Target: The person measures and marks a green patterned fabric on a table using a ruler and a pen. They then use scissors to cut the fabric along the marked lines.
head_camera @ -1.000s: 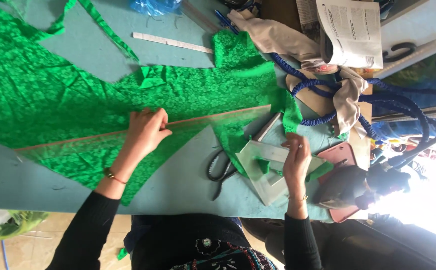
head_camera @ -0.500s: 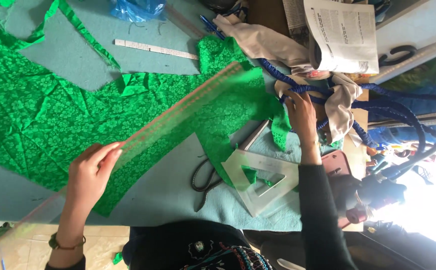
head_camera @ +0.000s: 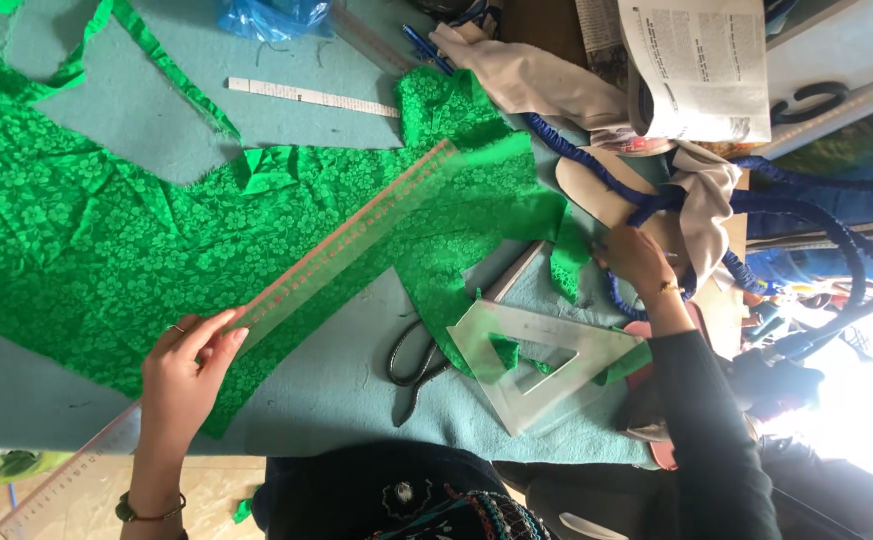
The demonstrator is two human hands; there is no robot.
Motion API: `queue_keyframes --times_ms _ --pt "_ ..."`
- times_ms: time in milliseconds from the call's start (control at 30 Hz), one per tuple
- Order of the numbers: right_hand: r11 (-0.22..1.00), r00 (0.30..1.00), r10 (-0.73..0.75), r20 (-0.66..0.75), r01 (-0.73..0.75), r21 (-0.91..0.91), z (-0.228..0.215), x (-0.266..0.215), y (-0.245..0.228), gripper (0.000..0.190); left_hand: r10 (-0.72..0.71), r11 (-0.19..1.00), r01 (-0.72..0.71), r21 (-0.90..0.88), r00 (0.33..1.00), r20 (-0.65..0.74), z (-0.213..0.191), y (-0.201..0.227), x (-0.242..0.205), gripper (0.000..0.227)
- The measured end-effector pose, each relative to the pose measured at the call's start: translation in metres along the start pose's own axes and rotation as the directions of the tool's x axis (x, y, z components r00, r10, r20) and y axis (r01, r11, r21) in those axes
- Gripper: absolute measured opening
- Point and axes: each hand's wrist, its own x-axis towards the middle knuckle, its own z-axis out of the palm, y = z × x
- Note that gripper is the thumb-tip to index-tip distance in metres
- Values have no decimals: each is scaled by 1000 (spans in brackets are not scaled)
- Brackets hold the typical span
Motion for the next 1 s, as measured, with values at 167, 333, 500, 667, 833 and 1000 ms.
queue_keyframes --times_ms 167,333,500,667,833,1000 --pt "993 997 51 -58 -44 107 -33 -42 -27 28 53 999 -53 9 999 5 6 -7 5 26" --pt "999 950 -8 -311 21 41 -42 -63 -77 33 31 999 -32 19 998 54 4 -1 9 26" --pt "968 939 -180 -294 222 117 -32 -83 -116 55 24 997 -28 67 998 56 7 -6 1 30" --pt "856 787 -449 -423 514 48 -35 -81 -130 48 38 997 -43 62 997 68 13 -9 0 31" --pt "775 792 -481 -377 584 239 -33 -80 -137 23 49 998 -51 34 996 70 11 -6 2 32" --pt "770 776 -483 -405 597 225 -19 -88 -131 22 -12 1000 12 2 998 56 15 -6 -1 31"
